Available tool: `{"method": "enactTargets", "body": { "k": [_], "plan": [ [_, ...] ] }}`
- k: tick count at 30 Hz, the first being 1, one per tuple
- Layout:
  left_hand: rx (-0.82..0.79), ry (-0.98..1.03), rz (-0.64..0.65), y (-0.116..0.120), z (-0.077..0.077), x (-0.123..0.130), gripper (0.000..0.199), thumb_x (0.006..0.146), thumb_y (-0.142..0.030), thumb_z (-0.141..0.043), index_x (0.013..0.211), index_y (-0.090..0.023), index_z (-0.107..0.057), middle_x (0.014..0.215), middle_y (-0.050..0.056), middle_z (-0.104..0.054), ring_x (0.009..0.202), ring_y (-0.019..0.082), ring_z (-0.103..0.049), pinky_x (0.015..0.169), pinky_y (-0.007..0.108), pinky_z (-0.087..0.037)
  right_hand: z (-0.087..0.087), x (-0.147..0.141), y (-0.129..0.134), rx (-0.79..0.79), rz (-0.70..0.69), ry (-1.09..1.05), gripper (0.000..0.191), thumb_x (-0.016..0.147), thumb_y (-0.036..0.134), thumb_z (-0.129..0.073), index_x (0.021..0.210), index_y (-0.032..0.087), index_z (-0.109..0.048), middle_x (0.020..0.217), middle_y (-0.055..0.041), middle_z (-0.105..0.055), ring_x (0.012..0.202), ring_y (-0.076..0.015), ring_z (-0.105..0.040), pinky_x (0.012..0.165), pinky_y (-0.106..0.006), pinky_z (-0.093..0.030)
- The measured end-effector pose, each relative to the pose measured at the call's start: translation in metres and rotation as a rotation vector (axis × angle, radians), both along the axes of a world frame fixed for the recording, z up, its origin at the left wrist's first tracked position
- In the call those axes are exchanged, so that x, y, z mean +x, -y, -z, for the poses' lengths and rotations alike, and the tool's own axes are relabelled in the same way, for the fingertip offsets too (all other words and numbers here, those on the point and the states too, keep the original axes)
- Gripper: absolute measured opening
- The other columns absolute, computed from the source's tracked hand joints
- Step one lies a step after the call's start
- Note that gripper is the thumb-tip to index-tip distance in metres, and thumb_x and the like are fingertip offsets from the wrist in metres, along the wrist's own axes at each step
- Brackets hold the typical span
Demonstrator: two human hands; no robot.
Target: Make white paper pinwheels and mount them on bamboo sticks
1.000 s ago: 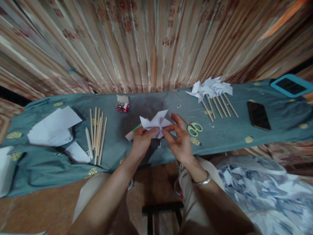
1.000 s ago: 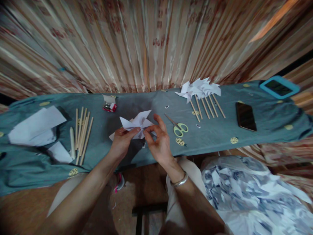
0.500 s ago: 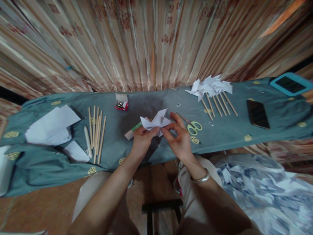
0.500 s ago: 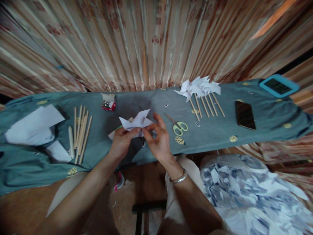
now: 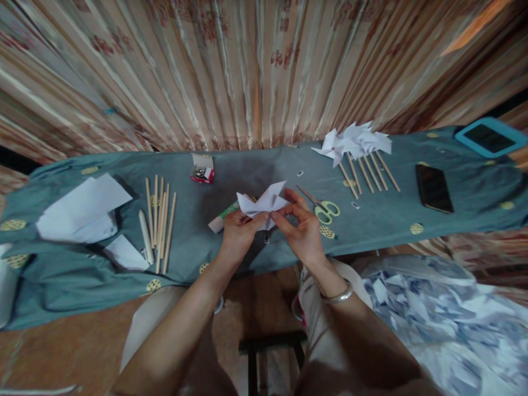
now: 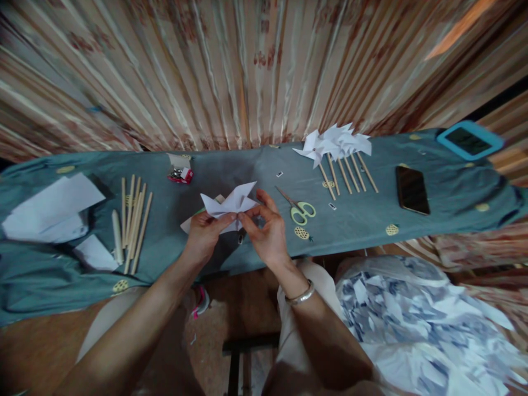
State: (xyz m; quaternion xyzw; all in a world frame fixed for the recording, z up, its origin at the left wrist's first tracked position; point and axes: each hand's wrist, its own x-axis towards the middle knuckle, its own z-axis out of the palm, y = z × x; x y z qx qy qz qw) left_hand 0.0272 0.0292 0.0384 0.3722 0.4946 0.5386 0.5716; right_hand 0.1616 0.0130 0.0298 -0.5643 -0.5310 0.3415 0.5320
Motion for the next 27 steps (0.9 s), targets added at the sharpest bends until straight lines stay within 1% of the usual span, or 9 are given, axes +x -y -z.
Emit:
{"method": "enactTargets", "body": {
  "k": [8, 12, 17, 19, 23, 27],
  "plan": [
    [-0.017, 0.005, -0.016, 0.0, 0.001, 0.002, 0.016, 0.053, -0.026, -0.081, 0.063, -0.018, -0.073, 0.064, -0.001, -0.071, 0.061, 0.015, -0.063, 0.065, 0.028, -0.051, 0.001, 0.0, -0.001, -0.006, 0.023, -0.005, 0.014, 0.077, 0.034, -0.074, 0.069, 0.023, -0.069, 0.138, -0.0077, -0.059, 0.132, -0.0289, -0.054, 0.114, -0.049, -0.038],
    [-0.015, -0.02, -0.035, -0.002, 0.003, 0.003, 0.015, 0.055, -0.027, -0.08, 0.064, -0.018, -0.073, 0.065, 0.0, -0.072, 0.063, 0.016, -0.063, 0.065, 0.028, -0.051, 0.002, -0.001, -0.001, 0.005, 0.042, 0.018, 0.014, 0.077, 0.033, -0.074, 0.07, 0.022, -0.069, 0.139, -0.0089, -0.058, 0.132, -0.0295, -0.054, 0.114, -0.048, -0.039],
    [-0.014, -0.035, -0.032, -0.004, 0.003, 0.003, 0.016, 0.055, -0.029, -0.08, 0.062, -0.018, -0.072, 0.062, 0.0, -0.071, 0.06, 0.016, -0.062, 0.063, 0.028, -0.05, 0.002, -0.001, 0.0, 0.016, 0.062, 0.041, 0.013, 0.077, 0.033, -0.073, 0.07, 0.023, -0.07, 0.139, -0.0074, -0.059, 0.13, -0.0282, -0.055, 0.113, -0.048, -0.038],
    [-0.023, -0.033, -0.035, -0.004, 0.002, 0.003, 0.017, 0.054, -0.03, -0.08, 0.063, -0.018, -0.073, 0.063, 0.0, -0.071, 0.06, 0.016, -0.063, 0.062, 0.027, -0.05, 0.002, -0.002, 0.0, 0.021, 0.057, 0.053, 0.013, 0.077, 0.033, -0.073, 0.072, 0.022, -0.071, 0.139, -0.0084, -0.059, 0.13, -0.0279, -0.056, 0.113, -0.047, -0.039],
    [-0.027, 0.011, -0.054, -0.004, -0.001, 0.003, 0.017, 0.053, -0.029, -0.08, 0.064, -0.017, -0.073, 0.063, 0.0, -0.071, 0.058, 0.014, -0.061, 0.06, 0.026, -0.048, 0.0, -0.004, 0.001, 0.039, 0.067, 0.088, 0.012, 0.077, 0.033, -0.074, 0.074, 0.021, -0.072, 0.138, -0.0102, -0.059, 0.131, -0.0281, -0.055, 0.113, -0.046, -0.039],
    [-0.081, 0.114, -0.088, -0.006, -0.007, 0.0, 0.02, 0.05, -0.03, -0.081, 0.06, -0.016, -0.072, 0.058, 0.0, -0.069, 0.052, 0.012, -0.057, 0.056, 0.024, -0.046, -0.007, -0.005, 0.005, 0.103, 0.091, 0.134, 0.01, 0.078, 0.032, -0.074, 0.079, 0.022, -0.072, 0.139, -0.0097, -0.059, 0.132, -0.0269, -0.054, 0.113, -0.046, -0.04]
  ]
}}
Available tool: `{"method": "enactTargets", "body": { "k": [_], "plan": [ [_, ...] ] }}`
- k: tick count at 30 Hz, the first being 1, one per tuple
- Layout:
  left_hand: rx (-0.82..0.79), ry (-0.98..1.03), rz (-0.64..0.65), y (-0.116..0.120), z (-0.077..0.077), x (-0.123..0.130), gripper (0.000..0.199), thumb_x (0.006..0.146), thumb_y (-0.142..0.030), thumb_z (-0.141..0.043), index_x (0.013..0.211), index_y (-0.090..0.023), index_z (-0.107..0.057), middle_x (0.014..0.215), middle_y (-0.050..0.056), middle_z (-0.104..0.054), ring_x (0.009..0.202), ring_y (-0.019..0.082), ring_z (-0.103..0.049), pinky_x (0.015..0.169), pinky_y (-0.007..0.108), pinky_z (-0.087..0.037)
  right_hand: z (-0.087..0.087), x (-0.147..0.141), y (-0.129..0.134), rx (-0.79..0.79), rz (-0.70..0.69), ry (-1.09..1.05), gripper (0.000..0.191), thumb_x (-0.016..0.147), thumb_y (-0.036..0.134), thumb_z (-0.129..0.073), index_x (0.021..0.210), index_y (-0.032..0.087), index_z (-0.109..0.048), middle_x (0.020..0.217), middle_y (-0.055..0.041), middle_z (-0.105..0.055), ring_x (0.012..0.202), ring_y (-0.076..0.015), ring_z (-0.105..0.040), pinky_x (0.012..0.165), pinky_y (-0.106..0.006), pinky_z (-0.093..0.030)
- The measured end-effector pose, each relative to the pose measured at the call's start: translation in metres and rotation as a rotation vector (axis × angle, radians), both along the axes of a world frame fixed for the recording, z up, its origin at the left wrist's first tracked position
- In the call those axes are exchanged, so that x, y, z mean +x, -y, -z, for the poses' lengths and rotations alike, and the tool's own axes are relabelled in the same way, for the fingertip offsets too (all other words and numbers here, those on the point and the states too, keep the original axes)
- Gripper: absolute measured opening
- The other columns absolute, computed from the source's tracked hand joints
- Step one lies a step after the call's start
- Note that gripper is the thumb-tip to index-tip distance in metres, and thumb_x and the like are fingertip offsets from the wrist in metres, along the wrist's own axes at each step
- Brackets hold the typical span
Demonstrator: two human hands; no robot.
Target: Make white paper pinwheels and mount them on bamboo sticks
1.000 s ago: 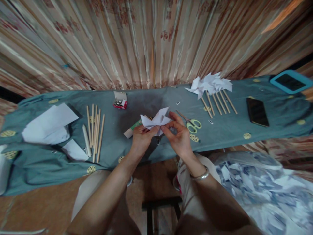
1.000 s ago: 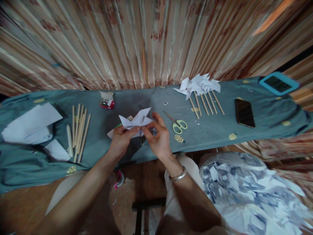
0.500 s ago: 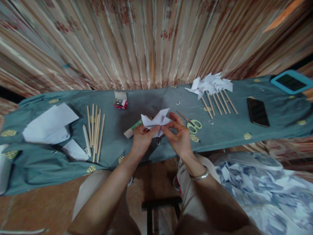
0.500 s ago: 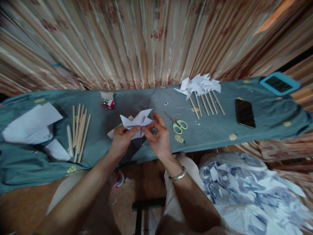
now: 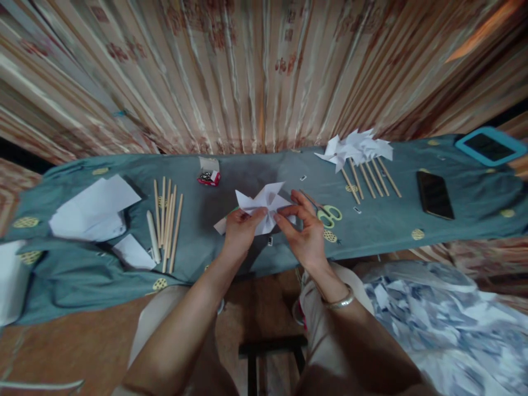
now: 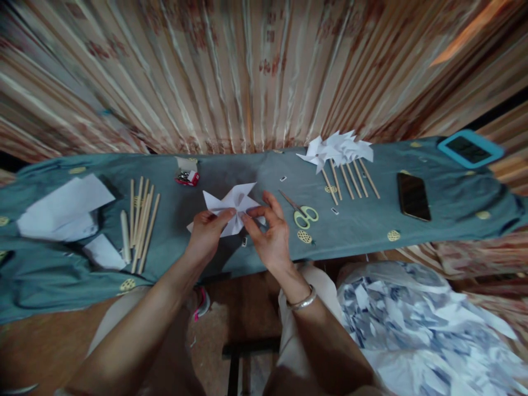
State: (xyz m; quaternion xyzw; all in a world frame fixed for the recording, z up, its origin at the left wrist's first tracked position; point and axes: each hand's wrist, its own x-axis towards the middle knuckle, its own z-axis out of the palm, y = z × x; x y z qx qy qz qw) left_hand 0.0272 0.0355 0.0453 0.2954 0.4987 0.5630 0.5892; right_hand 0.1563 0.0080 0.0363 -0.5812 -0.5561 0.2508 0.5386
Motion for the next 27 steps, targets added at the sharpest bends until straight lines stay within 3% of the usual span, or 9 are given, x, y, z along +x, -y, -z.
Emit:
{"method": "enactTargets", "body": {
  "k": [7, 11, 14, 20, 27],
  "plan": [
    [-0.071, 0.091, -0.038, 0.0, -0.008, -0.01, 0.025, 0.045, -0.03, -0.082, 0.061, -0.014, -0.072, 0.06, 0.001, -0.07, 0.054, 0.011, -0.06, 0.055, 0.022, -0.045, -0.015, 0.011, 0.008, 0.061, -0.037, -0.09, 0.018, 0.082, 0.039, -0.072, 0.091, 0.023, -0.071, 0.139, -0.0096, -0.058, 0.13, -0.0259, -0.055, 0.113, -0.05, -0.039],
    [-0.071, 0.044, -0.03, 0.005, -0.01, -0.015, 0.023, 0.046, -0.031, -0.081, 0.059, -0.014, -0.071, 0.058, 0.001, -0.068, 0.052, 0.011, -0.056, 0.053, 0.023, -0.043, -0.016, 0.016, 0.003, -0.114, -0.073, -0.385, 0.039, 0.072, 0.051, -0.079, 0.1, 0.024, -0.071, 0.122, -0.0094, -0.07, 0.117, -0.0263, -0.063, 0.102, -0.046, -0.048],
    [-0.034, -0.044, 0.024, 0.008, -0.013, -0.019, 0.021, 0.049, -0.031, -0.079, 0.059, -0.014, -0.071, 0.058, 0.001, -0.067, 0.052, 0.011, -0.055, 0.052, 0.023, -0.042, -0.02, 0.015, -0.002, -0.285, -0.178, -0.623, 0.05, 0.066, 0.057, -0.081, 0.103, 0.024, -0.071, 0.105, -0.0067, -0.076, 0.101, -0.0245, -0.07, 0.096, -0.042, -0.051],
    [0.025, -0.107, 0.156, 0.016, -0.016, -0.024, 0.019, 0.051, -0.03, -0.079, 0.059, -0.015, -0.072, 0.06, 0.001, -0.068, 0.055, 0.013, -0.055, 0.055, 0.023, -0.043, -0.034, 0.003, 0.001, -0.46, -0.293, -0.77, 0.058, 0.051, 0.038, -0.092, 0.102, 0.024, -0.068, 0.081, 0.0004, -0.078, 0.067, -0.0171, -0.07, 0.071, -0.029, -0.055],
    [0.047, -0.093, 0.226, 0.025, -0.016, -0.026, 0.03, 0.044, -0.037, -0.086, 0.057, -0.015, -0.072, 0.057, 0.001, -0.066, 0.054, 0.013, -0.053, 0.051, 0.023, -0.041, -0.038, -0.01, 0.014, -0.474, -0.24, -0.743, 0.066, 0.046, 0.028, -0.093, 0.106, 0.024, -0.065, 0.075, 0.0024, -0.076, 0.061, -0.0187, -0.069, 0.066, -0.031, -0.054]
  ]
}}
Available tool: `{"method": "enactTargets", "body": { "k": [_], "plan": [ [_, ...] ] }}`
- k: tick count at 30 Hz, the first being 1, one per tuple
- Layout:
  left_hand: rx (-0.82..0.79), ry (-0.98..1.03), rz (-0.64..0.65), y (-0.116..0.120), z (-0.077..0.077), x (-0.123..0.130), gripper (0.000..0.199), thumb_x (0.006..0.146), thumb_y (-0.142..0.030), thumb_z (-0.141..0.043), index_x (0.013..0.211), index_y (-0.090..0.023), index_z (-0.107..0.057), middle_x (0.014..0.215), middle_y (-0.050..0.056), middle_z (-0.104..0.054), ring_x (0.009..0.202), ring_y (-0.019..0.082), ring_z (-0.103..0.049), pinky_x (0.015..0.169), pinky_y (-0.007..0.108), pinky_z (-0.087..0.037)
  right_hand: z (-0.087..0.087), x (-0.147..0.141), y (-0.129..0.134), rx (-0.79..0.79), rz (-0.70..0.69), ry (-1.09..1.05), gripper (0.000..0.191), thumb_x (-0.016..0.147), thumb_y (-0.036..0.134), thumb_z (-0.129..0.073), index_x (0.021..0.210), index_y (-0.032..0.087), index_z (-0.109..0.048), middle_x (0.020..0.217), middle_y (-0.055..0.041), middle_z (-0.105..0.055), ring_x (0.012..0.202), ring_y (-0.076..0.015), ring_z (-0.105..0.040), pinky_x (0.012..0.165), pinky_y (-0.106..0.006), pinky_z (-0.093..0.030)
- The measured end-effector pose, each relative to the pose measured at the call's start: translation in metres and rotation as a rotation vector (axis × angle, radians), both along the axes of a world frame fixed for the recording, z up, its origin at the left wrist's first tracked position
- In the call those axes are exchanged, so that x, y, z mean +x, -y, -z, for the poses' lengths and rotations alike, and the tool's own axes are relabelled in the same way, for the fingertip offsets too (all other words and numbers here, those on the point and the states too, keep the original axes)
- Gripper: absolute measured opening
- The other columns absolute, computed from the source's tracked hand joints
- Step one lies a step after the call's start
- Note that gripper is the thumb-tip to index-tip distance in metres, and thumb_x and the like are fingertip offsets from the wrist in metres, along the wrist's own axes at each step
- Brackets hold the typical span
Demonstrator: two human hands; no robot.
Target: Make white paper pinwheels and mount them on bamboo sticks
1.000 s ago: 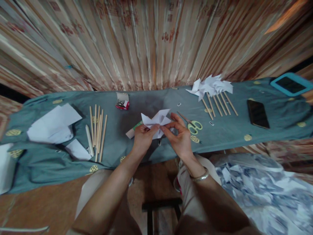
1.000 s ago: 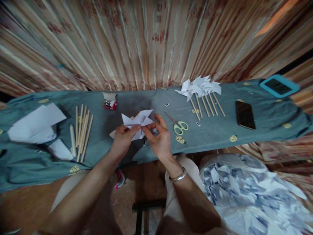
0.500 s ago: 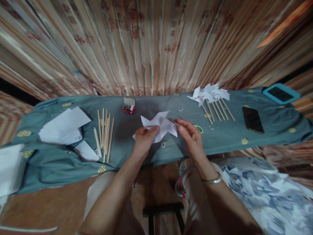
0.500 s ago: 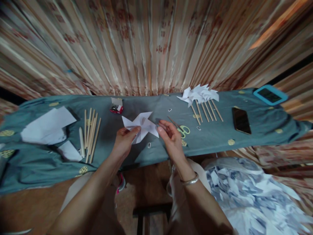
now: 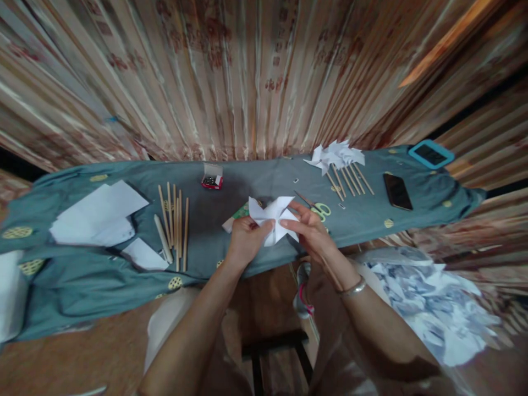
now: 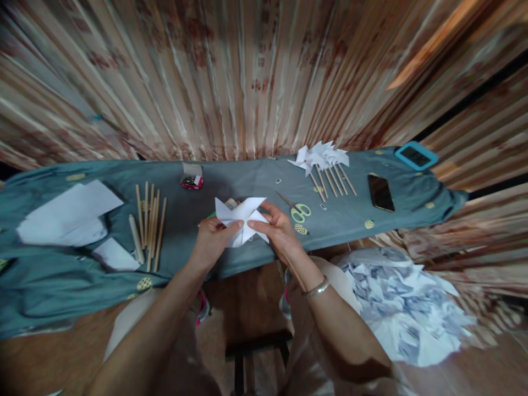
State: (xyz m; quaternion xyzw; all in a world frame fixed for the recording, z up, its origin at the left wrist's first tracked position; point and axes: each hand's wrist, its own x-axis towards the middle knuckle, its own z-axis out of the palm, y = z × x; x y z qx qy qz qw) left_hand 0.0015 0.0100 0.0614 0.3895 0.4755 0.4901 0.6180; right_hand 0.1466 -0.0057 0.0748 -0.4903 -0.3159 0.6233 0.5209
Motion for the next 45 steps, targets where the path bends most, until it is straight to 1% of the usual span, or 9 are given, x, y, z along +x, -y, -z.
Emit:
{"method": "enactTargets", "body": {
  "k": [6, 13, 19, 23, 27, 30, 34, 39, 45],
  "plan": [
    [0.026, 0.048, 0.03, 0.003, 0.006, 0.003, 0.021, 0.052, -0.033, -0.079, 0.061, -0.015, -0.074, 0.058, 0.001, -0.068, 0.051, 0.012, -0.054, 0.05, 0.023, -0.042, 0.0, -0.004, 0.003, 0.002, 0.032, 0.035, 0.059, 0.045, 0.025, -0.092, 0.097, 0.023, -0.065, 0.076, 0.0029, -0.076, 0.06, -0.0157, -0.067, 0.063, -0.028, -0.053],
    [0.15, -0.08, 0.043, 0.005, 0.006, 0.005, 0.01, 0.062, -0.027, -0.072, 0.063, -0.018, -0.077, 0.061, 0.0, -0.072, 0.053, 0.014, -0.058, 0.051, 0.023, -0.042, -0.001, -0.002, 0.009, 0.049, 0.057, 0.095, 0.059, 0.046, 0.028, -0.091, 0.097, 0.024, -0.064, 0.068, 0.0055, -0.074, 0.058, -0.0177, -0.067, 0.062, -0.03, -0.053],
    [0.073, -0.05, 0.071, 0.005, -0.001, 0.004, 0.004, 0.061, -0.02, -0.075, 0.062, -0.017, -0.076, 0.06, 0.001, -0.071, 0.054, 0.014, -0.059, 0.052, 0.022, -0.043, 0.005, -0.003, 0.012, 0.021, 0.102, 0.119, 0.048, 0.05, 0.028, -0.089, 0.092, 0.023, -0.066, 0.071, 0.0037, -0.075, 0.059, -0.0175, -0.067, 0.064, -0.031, -0.052],
    [0.005, -0.011, 0.11, 0.004, 0.001, 0.002, 0.002, 0.06, -0.018, -0.076, 0.061, -0.016, -0.076, 0.059, 0.0, -0.07, 0.052, 0.013, -0.057, 0.05, 0.021, -0.041, 0.008, -0.005, 0.013, -0.002, 0.145, 0.105, 0.048, 0.047, 0.025, -0.09, 0.089, 0.023, -0.067, 0.07, 0.0041, -0.075, 0.057, -0.0167, -0.066, 0.063, -0.03, -0.05],
    [-0.012, -0.079, 0.111, 0.003, 0.008, 0.0, 0.006, 0.059, -0.018, -0.077, 0.055, -0.016, -0.073, 0.053, 0.0, -0.065, 0.047, 0.011, -0.052, 0.046, 0.021, -0.036, 0.007, -0.009, 0.015, -0.003, 0.147, 0.104, 0.046, 0.048, 0.026, -0.09, 0.088, 0.022, -0.068, 0.07, 0.0035, -0.076, 0.055, -0.0159, -0.065, 0.06, -0.029, -0.05],
    [-0.007, -0.057, 0.108, 0.002, 0.01, -0.003, 0.004, 0.058, -0.019, -0.076, 0.056, -0.016, -0.073, 0.054, 0.0, -0.066, 0.048, 0.011, -0.052, 0.047, 0.021, -0.036, 0.004, -0.013, 0.015, 0.004, 0.144, 0.09, 0.046, 0.047, 0.025, -0.09, 0.087, 0.022, -0.068, 0.068, 0.0044, -0.075, 0.053, -0.0144, -0.064, 0.059, -0.028, -0.05],
    [-0.041, 0.012, 0.089, 0.002, 0.003, -0.009, 0.002, 0.055, -0.018, -0.074, 0.054, -0.017, -0.073, 0.056, -0.001, -0.068, 0.049, 0.012, -0.054, 0.048, 0.022, -0.04, 0.001, -0.021, 0.013, 0.008, 0.12, 0.087, 0.048, 0.044, 0.026, -0.092, 0.086, 0.022, -0.068, 0.066, 0.0048, -0.075, 0.054, -0.0148, -0.064, 0.061, -0.029, -0.051],
    [-0.065, 0.064, 0.064, 0.004, -0.005, -0.017, 0.004, 0.052, -0.02, -0.074, 0.051, -0.017, -0.07, 0.051, -0.002, -0.063, 0.046, 0.011, -0.051, 0.046, 0.022, -0.038, 0.0, -0.029, 0.012, 0.022, 0.105, 0.086, 0.05, 0.044, 0.028, -0.093, 0.087, 0.023, -0.068, 0.067, 0.0049, -0.075, 0.058, -0.0147, -0.066, 0.063, -0.029, -0.053],
    [-0.011, 0.088, -0.015, 0.002, 0.001, -0.022, 0.02, 0.055, -0.028, -0.078, 0.072, -0.016, -0.078, 0.068, 0.001, -0.073, 0.061, 0.015, -0.062, 0.059, 0.024, -0.047, 0.003, -0.028, 0.012, 0.052, 0.105, 0.099, 0.053, 0.052, 0.032, -0.092, 0.1, 0.024, -0.07, 0.079, 0.0035, -0.077, 0.067, -0.0148, -0.068, 0.07, -0.029, -0.055]
  ]
}}
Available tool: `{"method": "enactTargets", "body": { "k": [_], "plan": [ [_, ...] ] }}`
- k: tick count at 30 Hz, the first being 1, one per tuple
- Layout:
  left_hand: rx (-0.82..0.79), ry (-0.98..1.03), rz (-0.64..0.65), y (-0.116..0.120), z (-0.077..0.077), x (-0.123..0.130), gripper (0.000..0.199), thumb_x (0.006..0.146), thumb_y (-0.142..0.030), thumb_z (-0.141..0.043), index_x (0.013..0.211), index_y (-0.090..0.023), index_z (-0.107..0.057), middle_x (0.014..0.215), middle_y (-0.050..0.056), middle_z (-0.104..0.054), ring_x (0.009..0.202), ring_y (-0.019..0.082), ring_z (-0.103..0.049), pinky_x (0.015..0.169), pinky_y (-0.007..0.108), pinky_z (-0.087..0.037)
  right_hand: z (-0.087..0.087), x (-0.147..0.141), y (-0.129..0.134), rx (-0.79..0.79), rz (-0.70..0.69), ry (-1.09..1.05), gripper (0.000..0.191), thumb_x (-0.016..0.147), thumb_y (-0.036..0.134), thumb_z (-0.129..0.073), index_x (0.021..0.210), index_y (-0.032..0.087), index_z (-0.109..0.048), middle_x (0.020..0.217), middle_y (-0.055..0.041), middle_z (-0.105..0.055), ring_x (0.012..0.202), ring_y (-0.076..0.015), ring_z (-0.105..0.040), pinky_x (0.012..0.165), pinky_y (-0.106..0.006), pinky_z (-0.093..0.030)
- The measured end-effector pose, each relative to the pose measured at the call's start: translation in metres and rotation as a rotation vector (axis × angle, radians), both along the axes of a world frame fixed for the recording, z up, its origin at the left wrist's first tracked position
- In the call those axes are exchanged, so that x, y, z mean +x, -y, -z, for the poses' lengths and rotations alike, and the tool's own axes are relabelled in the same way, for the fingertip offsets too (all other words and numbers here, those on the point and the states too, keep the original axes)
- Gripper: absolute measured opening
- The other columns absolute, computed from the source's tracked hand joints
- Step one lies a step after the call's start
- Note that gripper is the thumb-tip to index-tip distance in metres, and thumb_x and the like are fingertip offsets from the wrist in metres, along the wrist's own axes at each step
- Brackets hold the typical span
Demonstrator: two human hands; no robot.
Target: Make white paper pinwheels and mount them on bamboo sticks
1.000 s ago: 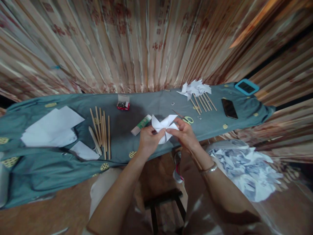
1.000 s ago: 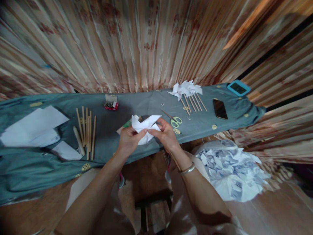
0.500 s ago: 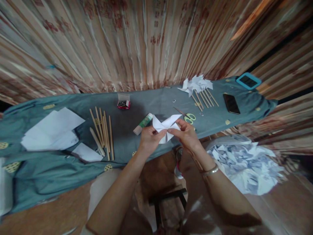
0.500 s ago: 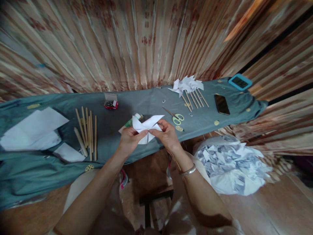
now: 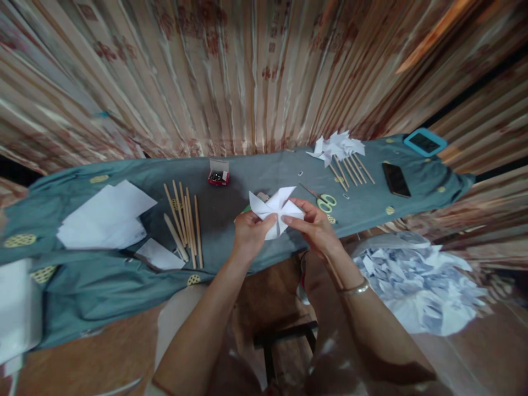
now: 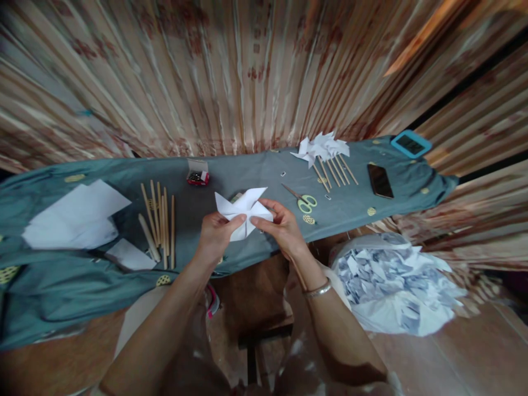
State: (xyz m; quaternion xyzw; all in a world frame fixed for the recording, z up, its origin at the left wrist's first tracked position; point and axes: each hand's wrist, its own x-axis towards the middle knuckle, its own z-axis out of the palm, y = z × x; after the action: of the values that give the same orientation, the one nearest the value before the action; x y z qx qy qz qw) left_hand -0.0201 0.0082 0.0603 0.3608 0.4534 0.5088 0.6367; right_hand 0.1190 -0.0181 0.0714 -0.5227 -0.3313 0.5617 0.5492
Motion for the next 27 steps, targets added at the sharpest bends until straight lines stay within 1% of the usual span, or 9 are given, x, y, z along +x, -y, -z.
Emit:
{"method": "enactTargets", "body": {
  "k": [3, 6, 9, 13, 16, 18, 22, 25, 27],
  "plan": [
    [-0.036, 0.038, -0.009, -0.002, 0.001, -0.002, 0.022, 0.053, -0.029, -0.08, 0.069, -0.015, -0.077, 0.067, 0.001, -0.073, 0.059, 0.014, -0.061, 0.058, 0.024, -0.046, 0.0, 0.0, 0.0, -0.003, -0.021, 0.004, 0.051, 0.052, 0.031, -0.092, 0.099, 0.024, -0.071, 0.079, 0.0037, -0.076, 0.067, -0.014, -0.066, 0.068, -0.028, -0.054],
    [-0.081, 0.113, -0.006, -0.002, -0.002, -0.003, 0.023, 0.05, -0.03, -0.082, 0.066, -0.014, -0.075, 0.065, 0.001, -0.072, 0.056, 0.013, -0.059, 0.056, 0.024, -0.045, -0.002, -0.004, 0.0, -0.006, -0.017, -0.017, 0.049, 0.05, 0.03, -0.092, 0.094, 0.024, -0.073, 0.079, 0.0043, -0.077, 0.067, -0.0127, -0.065, 0.067, -0.026, -0.054],
    [-0.111, 0.172, -0.009, -0.002, -0.006, -0.004, 0.027, 0.048, -0.031, -0.084, 0.067, -0.014, -0.074, 0.066, 0.003, -0.072, 0.057, 0.014, -0.06, 0.057, 0.025, -0.046, -0.004, -0.006, 0.0, -0.005, -0.014, -0.026, 0.047, 0.049, 0.03, -0.093, 0.091, 0.024, -0.073, 0.079, 0.0045, -0.076, 0.066, -0.0125, -0.064, 0.067, -0.026, -0.054],
    [-0.099, 0.171, -0.014, -0.003, -0.008, -0.006, 0.03, 0.048, -0.033, -0.084, 0.07, -0.013, -0.075, 0.066, 0.004, -0.072, 0.057, 0.015, -0.061, 0.058, 0.026, -0.047, -0.002, -0.003, -0.003, 0.017, -0.006, -0.021, 0.046, 0.053, 0.04, -0.092, 0.093, 0.026, -0.074, 0.08, 0.0032, -0.075, 0.067, -0.0128, -0.064, 0.065, -0.025, -0.053],
    [-0.095, 0.154, -0.071, -0.004, -0.009, -0.008, 0.028, 0.047, -0.031, -0.084, 0.066, -0.014, -0.074, 0.064, 0.002, -0.071, 0.056, 0.014, -0.06, 0.057, 0.026, -0.046, 0.003, 0.002, -0.006, 0.036, 0.038, -0.021, 0.041, 0.06, 0.05, -0.087, 0.09, 0.025, -0.074, 0.076, 0.0014, -0.073, 0.066, -0.0137, -0.064, 0.063, -0.026, -0.053],
    [-0.091, 0.154, -0.104, -0.005, -0.01, -0.01, 0.026, 0.047, -0.03, -0.083, 0.065, -0.014, -0.074, 0.064, 0.001, -0.071, 0.057, 0.013, -0.06, 0.057, 0.025, -0.045, 0.006, 0.005, -0.009, 0.054, 0.063, -0.033, 0.037, 0.064, 0.051, -0.084, 0.089, 0.025, -0.074, 0.073, 0.0011, -0.072, 0.063, -0.0143, -0.062, 0.062, -0.028, -0.053],
    [-0.067, 0.144, -0.153, -0.01, -0.011, -0.016, 0.022, 0.047, -0.027, -0.081, 0.063, -0.014, -0.073, 0.062, 0.0, -0.07, 0.056, 0.012, -0.059, 0.058, 0.024, -0.045, 0.012, 0.005, -0.014, 0.063, 0.102, -0.084, 0.032, 0.062, 0.048, -0.086, 0.083, 0.025, -0.076, 0.073, 0.0006, -0.073, 0.062, -0.0136, -0.062, 0.061, -0.027, -0.053],
    [-0.035, 0.111, -0.247, -0.016, -0.012, -0.022, 0.021, 0.048, -0.027, -0.08, 0.063, -0.014, -0.072, 0.062, 0.0, -0.07, 0.057, 0.012, -0.059, 0.058, 0.024, -0.045, 0.015, 0.003, -0.018, 0.049, 0.109, -0.091, 0.032, 0.059, 0.045, -0.088, 0.08, 0.025, -0.077, 0.074, 0.0004, -0.074, 0.065, -0.0124, -0.065, 0.059, -0.024, -0.053],
    [-0.001, 0.095, -0.308, -0.021, -0.013, -0.028, 0.02, 0.049, -0.027, -0.08, 0.063, -0.015, -0.072, 0.06, -0.001, -0.069, 0.056, 0.011, -0.058, 0.056, 0.023, -0.045, 0.019, 0.002, -0.02, 0.047, 0.101, -0.052, 0.03, 0.059, 0.044, -0.088, 0.078, 0.024, -0.076, 0.073, 0.0002, -0.074, 0.065, -0.0122, -0.066, 0.059, -0.023, -0.051]
  ]
}}
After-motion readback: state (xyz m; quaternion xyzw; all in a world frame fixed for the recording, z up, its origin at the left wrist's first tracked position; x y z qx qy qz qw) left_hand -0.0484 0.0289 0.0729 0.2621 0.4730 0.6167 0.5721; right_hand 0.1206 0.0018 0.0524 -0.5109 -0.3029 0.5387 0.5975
